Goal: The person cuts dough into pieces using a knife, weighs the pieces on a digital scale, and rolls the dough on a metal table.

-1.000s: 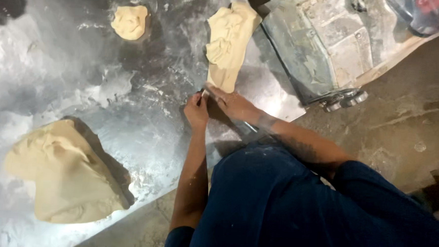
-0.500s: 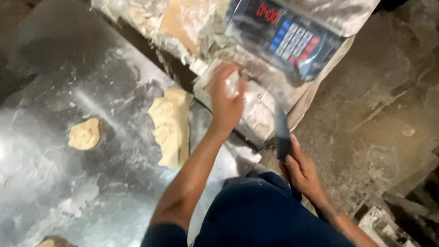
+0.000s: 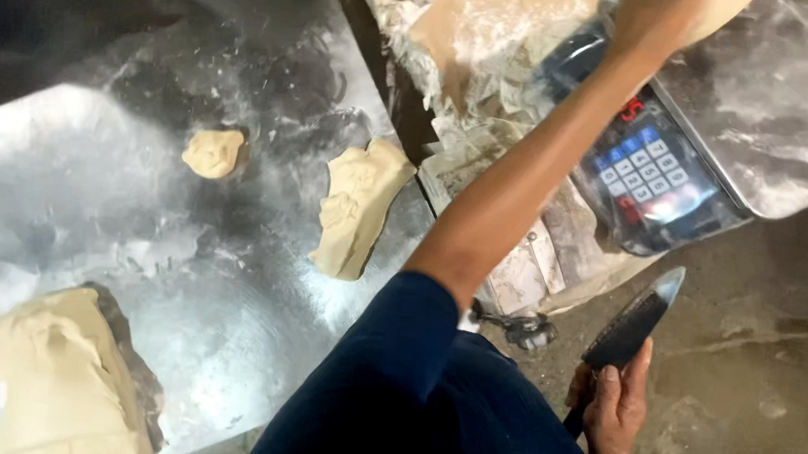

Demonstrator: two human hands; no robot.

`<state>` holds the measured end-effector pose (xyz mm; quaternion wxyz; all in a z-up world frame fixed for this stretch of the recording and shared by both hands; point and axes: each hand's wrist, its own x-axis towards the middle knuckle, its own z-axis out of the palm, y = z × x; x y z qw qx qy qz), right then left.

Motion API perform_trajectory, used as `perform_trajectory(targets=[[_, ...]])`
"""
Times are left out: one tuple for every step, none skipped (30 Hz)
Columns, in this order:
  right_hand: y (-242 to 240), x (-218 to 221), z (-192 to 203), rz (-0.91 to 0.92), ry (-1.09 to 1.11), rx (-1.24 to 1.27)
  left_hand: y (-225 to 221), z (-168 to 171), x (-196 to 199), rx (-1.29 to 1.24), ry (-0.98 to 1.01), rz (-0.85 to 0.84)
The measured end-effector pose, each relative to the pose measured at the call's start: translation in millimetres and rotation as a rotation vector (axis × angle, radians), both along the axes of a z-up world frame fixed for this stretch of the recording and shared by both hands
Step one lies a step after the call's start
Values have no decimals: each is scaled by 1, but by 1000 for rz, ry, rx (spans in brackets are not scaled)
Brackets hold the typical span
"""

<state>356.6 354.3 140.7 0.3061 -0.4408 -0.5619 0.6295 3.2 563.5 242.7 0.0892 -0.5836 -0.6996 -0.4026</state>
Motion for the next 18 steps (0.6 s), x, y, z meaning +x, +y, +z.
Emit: perform_trajectory(targets=[[6,-3,1,41,-24,21,-20,3,-1,90,-36,-48],[10,-8,1,80,-45,35,-51,-1,-10,176,-74,-67],[14,-15,2,120,-66,51,-89,-10,-26,245,-108,-47],[15,-21,5,205,-57,68,-139,-25,-50,284,-144,20],[16,-29,9,291,-46,85,-194,-40,-83,300,-170,132],[16,-37,12,372,-51,98,-258,-59,-114,280,-194,309],[14,-47,14,459,-167,186,-328,-75,-147,230,-175,533],[12,-61,15,548,-277,280,-390,-88,-177,141,-74,780],[7,-75,16,638,-384,375,-446,-97,-200,0,69,1021],[-1,-91,18,751,-390,413,-485,-104,-215,-133,236,1231],[-12,-108,19,864,-395,450,-518,-111,-213,-501,-28,1310],[-22,-128,19,960,-263,576,-537,-117,-212,-862,-295,1324],[-34,-148,19,1055,-125,698,-539,-134,-190,-666,-197,1232],[-43,-172,17,1110,-152,722,-523,-155,-169,-775,-139,1152],[-53,-196,14,1164,-181,746,-514,-179,-139,-603,-380,852],[-64,-215,9,1228,-383,729,-494,-207,-106,-695,-499,790],[-73,-234,3,1284,-588,707,-480,-233,-78,-573,-386,700],[-81,-254,-6,1335,-695,721,-473,-256,-52,-585,-648,769]])
